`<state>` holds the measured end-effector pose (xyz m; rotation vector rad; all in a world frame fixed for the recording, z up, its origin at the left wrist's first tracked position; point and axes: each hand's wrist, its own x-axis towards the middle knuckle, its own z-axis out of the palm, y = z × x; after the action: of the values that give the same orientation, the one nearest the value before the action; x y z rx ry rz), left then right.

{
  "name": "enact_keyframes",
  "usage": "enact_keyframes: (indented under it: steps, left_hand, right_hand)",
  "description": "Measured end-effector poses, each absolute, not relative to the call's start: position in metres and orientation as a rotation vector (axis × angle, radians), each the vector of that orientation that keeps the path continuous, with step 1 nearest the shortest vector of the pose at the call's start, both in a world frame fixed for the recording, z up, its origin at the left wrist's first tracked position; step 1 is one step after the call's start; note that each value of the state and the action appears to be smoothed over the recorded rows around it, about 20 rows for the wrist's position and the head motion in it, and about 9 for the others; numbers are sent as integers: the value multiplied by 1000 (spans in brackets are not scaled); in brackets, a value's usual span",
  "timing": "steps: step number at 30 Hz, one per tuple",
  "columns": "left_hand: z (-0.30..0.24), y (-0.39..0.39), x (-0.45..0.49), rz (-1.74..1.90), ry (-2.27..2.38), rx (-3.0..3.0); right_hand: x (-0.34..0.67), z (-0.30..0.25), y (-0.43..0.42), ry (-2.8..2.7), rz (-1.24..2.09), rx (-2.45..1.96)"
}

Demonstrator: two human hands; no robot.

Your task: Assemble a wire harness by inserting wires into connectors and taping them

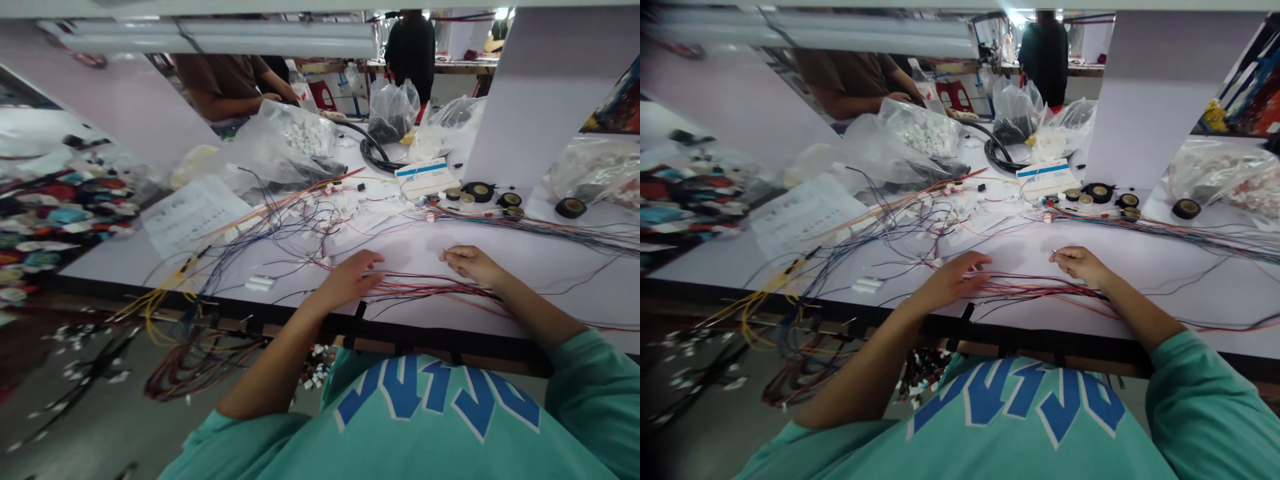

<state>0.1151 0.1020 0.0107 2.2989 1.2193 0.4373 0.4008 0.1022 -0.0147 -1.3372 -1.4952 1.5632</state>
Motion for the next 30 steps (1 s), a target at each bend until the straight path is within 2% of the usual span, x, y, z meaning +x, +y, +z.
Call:
enact_keyframes:
  steps: [3, 6, 10, 14, 19, 24, 28, 30]
  left_hand:
    - [26, 131, 120, 693, 1291, 1961]
    - [33, 183, 138, 733, 1437, 1860]
    - [23, 256, 164, 463, 1829, 2073]
    - [7, 294, 172, 235, 1952, 2144]
    - [3, 306, 159, 177, 1986, 2181]
    - [22, 302, 149, 495, 1909, 2153]
    - [49, 268, 157, 775, 1773, 2169]
    - [60, 240, 166, 751, 1685, 2268]
  right_hand:
    - [402, -18, 103, -1484, 1610, -1299]
    - [399, -17, 102, -1583, 1534, -1305]
    - [399, -17, 101, -1618, 1487, -1286]
    - [401, -20, 102, -1550, 1558, -1256]
    - [401, -19, 103, -1403, 1714, -1250]
    - [402, -18, 103, -1306, 1755, -1226]
    - [403, -20, 104, -1250, 1793, -1198]
    - [404, -20, 105, -1247, 1795, -1177]
